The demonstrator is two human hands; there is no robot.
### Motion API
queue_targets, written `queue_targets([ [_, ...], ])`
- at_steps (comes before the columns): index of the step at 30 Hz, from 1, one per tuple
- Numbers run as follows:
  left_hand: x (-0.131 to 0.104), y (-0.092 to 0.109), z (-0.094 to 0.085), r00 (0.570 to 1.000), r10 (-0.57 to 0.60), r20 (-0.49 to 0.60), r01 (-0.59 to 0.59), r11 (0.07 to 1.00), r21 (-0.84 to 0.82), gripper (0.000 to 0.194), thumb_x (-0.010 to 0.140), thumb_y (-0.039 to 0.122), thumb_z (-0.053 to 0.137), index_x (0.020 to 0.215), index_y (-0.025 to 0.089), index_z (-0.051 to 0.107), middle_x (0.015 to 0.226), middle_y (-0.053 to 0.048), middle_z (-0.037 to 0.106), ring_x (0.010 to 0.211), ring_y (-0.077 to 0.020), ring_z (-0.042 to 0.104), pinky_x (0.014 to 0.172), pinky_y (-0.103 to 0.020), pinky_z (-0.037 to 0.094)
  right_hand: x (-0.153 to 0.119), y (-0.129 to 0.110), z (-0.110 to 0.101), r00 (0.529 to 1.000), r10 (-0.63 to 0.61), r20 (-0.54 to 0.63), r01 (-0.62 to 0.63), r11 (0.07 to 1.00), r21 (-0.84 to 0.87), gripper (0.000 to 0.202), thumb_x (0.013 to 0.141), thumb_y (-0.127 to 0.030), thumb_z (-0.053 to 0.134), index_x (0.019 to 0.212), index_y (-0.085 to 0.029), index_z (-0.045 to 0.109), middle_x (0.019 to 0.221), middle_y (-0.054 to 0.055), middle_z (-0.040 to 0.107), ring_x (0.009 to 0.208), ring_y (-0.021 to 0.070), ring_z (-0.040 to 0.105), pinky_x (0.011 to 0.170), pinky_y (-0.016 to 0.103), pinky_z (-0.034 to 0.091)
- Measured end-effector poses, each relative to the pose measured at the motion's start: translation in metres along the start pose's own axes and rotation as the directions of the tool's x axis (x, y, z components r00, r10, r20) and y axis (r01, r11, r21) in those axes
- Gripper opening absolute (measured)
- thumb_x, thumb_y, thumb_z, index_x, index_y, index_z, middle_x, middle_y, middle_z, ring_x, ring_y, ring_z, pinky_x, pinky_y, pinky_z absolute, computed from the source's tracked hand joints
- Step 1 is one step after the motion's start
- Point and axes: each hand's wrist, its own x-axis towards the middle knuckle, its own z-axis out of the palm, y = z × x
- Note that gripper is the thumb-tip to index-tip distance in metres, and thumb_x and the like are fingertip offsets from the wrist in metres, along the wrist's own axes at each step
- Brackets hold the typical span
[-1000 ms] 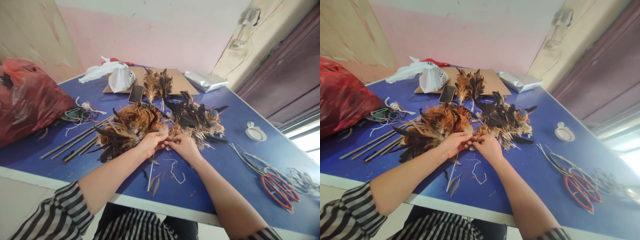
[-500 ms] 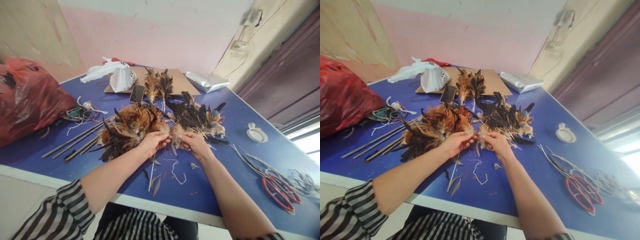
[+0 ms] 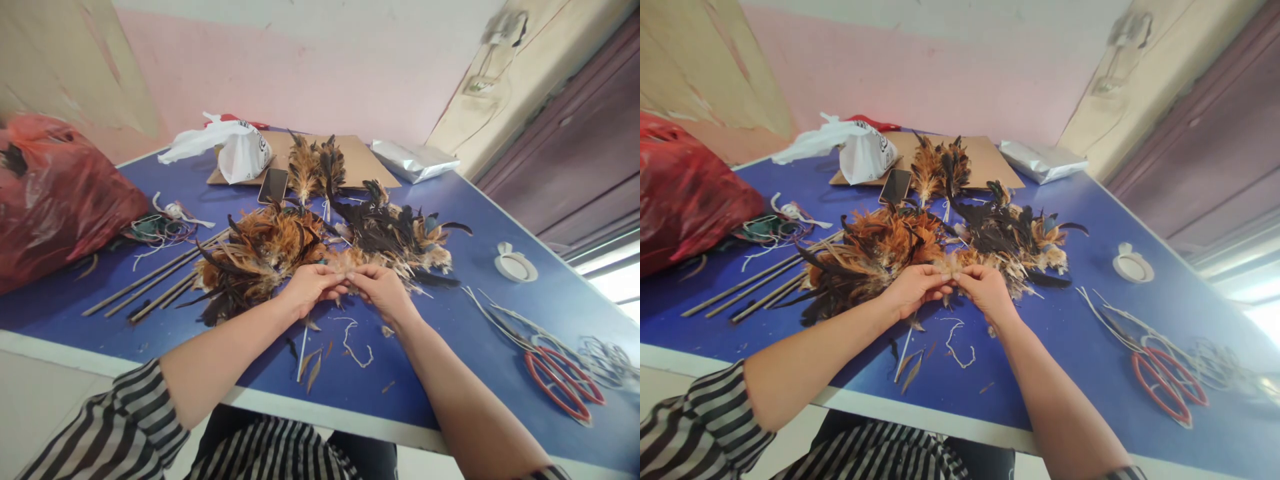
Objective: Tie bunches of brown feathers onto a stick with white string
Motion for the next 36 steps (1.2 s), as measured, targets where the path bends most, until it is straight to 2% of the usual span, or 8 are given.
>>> queue_targets([
  [8, 0.002, -0.002, -0.001, 0.994, 0.103, -0.022, -0.102, 0.992, 0.073, 0.009, 0.065, 0.009, 0.067, 0.064, 0.009, 0.057, 0.055, -0.004, 0.063, 0.049, -0.0081, 0.059, 0.048, -0.015, 0.047, -0.003, -0.004, -0.006, 0.992, -0.054, 0.110, 0.076, 0.976, -0.202, 0.024, 0.071, -0.036, 0.057, 0.076, -0.014, 0.067, 0.049, -0.002, 0.053, 0.042, 0.0064, 0.041, 0.042, 0.020, 0.034],
  [12, 0.003, -0.003, -0.002, 0.983, 0.182, 0.011, -0.181, 0.969, 0.168, 0.009, 0.064, 0.012, 0.067, 0.069, 0.010, 0.060, 0.056, -0.003, 0.063, 0.048, -0.0079, 0.058, 0.048, -0.017, 0.047, -0.004, -0.005, -0.007, 0.993, -0.060, 0.106, 0.086, 0.962, -0.261, 0.026, 0.071, -0.036, 0.056, 0.067, -0.013, 0.065, 0.049, -0.001, 0.053, 0.041, 0.0065, 0.042, 0.041, 0.019, 0.034],
  [18, 0.000, -0.003, -0.003, 0.951, 0.298, 0.085, -0.308, 0.872, 0.381, 0.008, 0.067, 0.017, 0.063, 0.072, 0.011, 0.065, 0.055, -0.001, 0.061, 0.049, -0.0093, 0.057, 0.050, -0.019, 0.047, -0.005, -0.008, -0.007, 0.995, -0.034, 0.093, 0.061, 0.950, -0.307, 0.023, 0.070, -0.034, 0.056, 0.060, -0.014, 0.061, 0.047, -0.001, 0.054, 0.038, 0.0068, 0.043, 0.039, 0.019, 0.035],
  [21, -0.001, -0.003, -0.004, 0.926, 0.360, 0.115, -0.371, 0.812, 0.450, 0.010, 0.068, 0.021, 0.063, 0.072, 0.012, 0.066, 0.053, 0.000, 0.061, 0.048, -0.0095, 0.057, 0.049, -0.018, 0.045, -0.005, -0.008, -0.006, 0.993, -0.051, 0.106, 0.080, 0.953, -0.291, 0.019, 0.070, -0.033, 0.058, 0.067, -0.015, 0.064, 0.047, -0.001, 0.054, 0.038, 0.0075, 0.044, 0.038, 0.019, 0.035],
  [23, -0.001, -0.003, -0.004, 0.937, 0.333, 0.104, -0.343, 0.827, 0.446, 0.009, 0.067, 0.021, 0.064, 0.071, 0.012, 0.065, 0.053, -0.001, 0.061, 0.047, -0.0093, 0.056, 0.048, -0.018, 0.045, -0.004, -0.007, -0.006, 0.995, -0.060, 0.086, 0.080, 0.965, -0.251, 0.018, 0.069, -0.033, 0.060, 0.070, -0.015, 0.065, 0.047, -0.001, 0.054, 0.038, 0.0074, 0.044, 0.037, 0.019, 0.034],
  [26, 0.000, -0.002, -0.003, 0.981, 0.189, 0.054, -0.195, 0.913, 0.357, 0.008, 0.067, 0.017, 0.065, 0.068, 0.010, 0.062, 0.059, -0.004, 0.063, 0.048, -0.0094, 0.058, 0.049, -0.019, 0.047, 0.000, -0.003, -0.010, 0.998, -0.033, 0.056, 0.038, 0.994, -0.100, 0.019, 0.067, -0.034, 0.063, 0.065, -0.015, 0.062, 0.046, -0.002, 0.054, 0.038, 0.0065, 0.044, 0.037, 0.018, 0.035],
  [29, 0.000, -0.001, -0.003, 0.995, 0.064, 0.071, -0.080, 0.962, 0.259, 0.009, 0.067, 0.017, 0.066, 0.068, 0.009, 0.062, 0.067, -0.007, 0.065, 0.052, -0.0091, 0.060, 0.050, -0.018, 0.048, 0.003, -0.001, -0.014, 0.997, 0.009, 0.082, -0.016, 0.997, 0.080, 0.021, 0.065, -0.035, 0.065, 0.064, -0.014, 0.061, 0.053, 0.000, 0.058, 0.040, 0.0057, 0.045, 0.039, 0.018, 0.036],
  [36, 0.000, -0.002, -0.006, 0.991, 0.008, 0.137, -0.033, 0.983, 0.181, 0.015, 0.064, 0.019, 0.070, 0.070, 0.007, 0.064, 0.067, -0.008, 0.065, 0.053, -0.0082, 0.060, 0.050, -0.016, 0.048, 0.000, -0.004, -0.009, 0.988, 0.043, 0.150, -0.066, 0.986, 0.151, 0.022, 0.063, -0.033, 0.068, 0.066, -0.012, 0.063, 0.052, 0.000, 0.058, 0.040, 0.0050, 0.044, 0.038, 0.018, 0.035],
])
